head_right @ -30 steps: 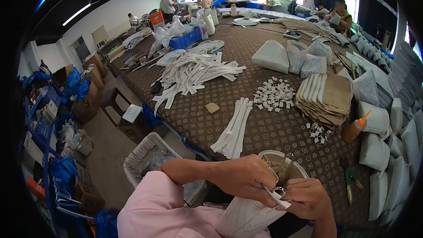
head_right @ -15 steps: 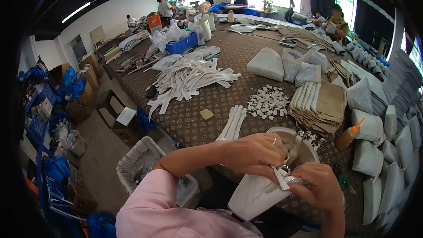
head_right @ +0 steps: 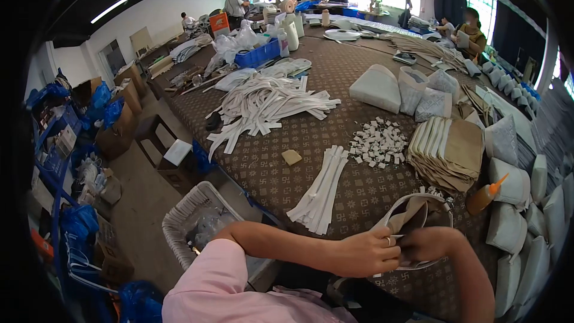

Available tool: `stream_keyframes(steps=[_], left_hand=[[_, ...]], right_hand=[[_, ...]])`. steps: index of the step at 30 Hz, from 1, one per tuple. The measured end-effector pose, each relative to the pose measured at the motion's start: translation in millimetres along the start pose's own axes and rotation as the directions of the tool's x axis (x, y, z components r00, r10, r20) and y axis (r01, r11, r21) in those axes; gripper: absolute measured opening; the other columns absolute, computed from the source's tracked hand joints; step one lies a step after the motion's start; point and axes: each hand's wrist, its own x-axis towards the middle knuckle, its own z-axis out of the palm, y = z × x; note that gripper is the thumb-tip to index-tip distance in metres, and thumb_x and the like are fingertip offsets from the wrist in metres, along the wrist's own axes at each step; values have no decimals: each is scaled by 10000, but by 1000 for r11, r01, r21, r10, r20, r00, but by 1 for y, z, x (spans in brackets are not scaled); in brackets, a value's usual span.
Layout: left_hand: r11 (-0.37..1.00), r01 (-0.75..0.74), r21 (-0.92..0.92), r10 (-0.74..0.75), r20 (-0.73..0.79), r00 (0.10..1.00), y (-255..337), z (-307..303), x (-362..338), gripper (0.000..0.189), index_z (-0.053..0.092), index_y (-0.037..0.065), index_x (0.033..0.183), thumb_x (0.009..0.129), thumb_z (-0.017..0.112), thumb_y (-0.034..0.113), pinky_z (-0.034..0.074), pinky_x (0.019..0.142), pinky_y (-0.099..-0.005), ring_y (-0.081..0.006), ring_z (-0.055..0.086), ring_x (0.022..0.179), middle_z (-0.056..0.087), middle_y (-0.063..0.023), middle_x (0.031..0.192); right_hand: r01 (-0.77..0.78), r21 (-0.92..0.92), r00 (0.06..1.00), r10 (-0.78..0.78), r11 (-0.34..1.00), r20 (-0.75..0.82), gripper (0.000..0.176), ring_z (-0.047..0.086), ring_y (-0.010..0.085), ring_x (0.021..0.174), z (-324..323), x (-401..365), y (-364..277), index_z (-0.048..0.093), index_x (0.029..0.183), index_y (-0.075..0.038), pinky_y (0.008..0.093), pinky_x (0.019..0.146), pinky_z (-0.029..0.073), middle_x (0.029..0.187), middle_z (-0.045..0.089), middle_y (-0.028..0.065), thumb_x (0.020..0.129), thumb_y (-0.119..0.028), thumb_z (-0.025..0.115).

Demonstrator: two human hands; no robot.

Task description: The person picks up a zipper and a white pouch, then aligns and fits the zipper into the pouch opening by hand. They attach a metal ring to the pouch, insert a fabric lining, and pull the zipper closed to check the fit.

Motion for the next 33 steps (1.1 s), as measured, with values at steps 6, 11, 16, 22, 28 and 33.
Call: stream_keyframes(steps=[6, 11, 16, 22, 28, 33], left_hand=[[999, 48, -14, -49, -77, 996, 16, 2, -13, 150, 541, 44, 781, 691, 568, 160, 380, 767, -318, -204, 526, 798, 500, -57, 788], [994, 66, -89, -73, -83, 994, 4, -8, -24, 117, 546, 48, 765, 712, 568, 150, 385, 808, -317, -199, 533, 802, 519, -56, 772], [983, 81, -165, -77, 29, 997, -5, 2, -18, 107, 584, 59, 798, 709, 579, 118, 367, 787, -309, -194, 535, 822, 540, -53, 815], [931, 128, -343, -18, 307, 952, -12, -1, -1, 173, 651, 97, 862, 693, 616, 112, 344, 783, -333, -209, 557, 810, 572, -62, 818], [940, 168, -298, -31, 413, 910, -10, -14, 10, 158, 614, 87, 884, 731, 583, 109, 333, 783, -329, -205, 529, 842, 544, -53, 846], [950, 179, -257, -91, 320, 943, -5, 0, 1, 228, 595, 84, 959, 732, 577, 98, 334, 790, -335, -215, 520, 853, 537, -69, 869]], right_hand=[[142, -2, 955, -137, 990, 264, 273, 594, 280, 961, 17, 39, -23, 619, 955, -15, 368, 843, 448, 996, 641, 139, 729, -166, 605], [15, -182, 999, -22, 983, -36, 235, 632, 305, 822, 20, 26, -21, 665, 911, -76, 377, 737, 488, 865, 665, 138, 688, -131, 616], [-15, -430, 996, -22, 903, -82, 196, 632, 309, 790, 33, 30, -20, 677, 878, -73, 381, 703, 493, 829, 667, 125, 724, -186, 631], [123, -106, 992, -120, 987, 35, 352, 535, 274, 1103, 32, 25, -28, 593, 1122, -90, 373, 928, 414, 1119, 597, 146, 788, -202, 594], [67, -181, 935, 2, 981, 353, 355, 516, 257, 1130, 27, 24, 1, 576, 1147, -73, 338, 955, 388, 1142, 587, 142, 809, -179, 562], [88, -252, 878, 45, 964, 477, 284, 545, 242, 1062, 18, 30, 5, 606, 1064, -44, 328, 893, 408, 1082, 610, 140, 816, -164, 536]])
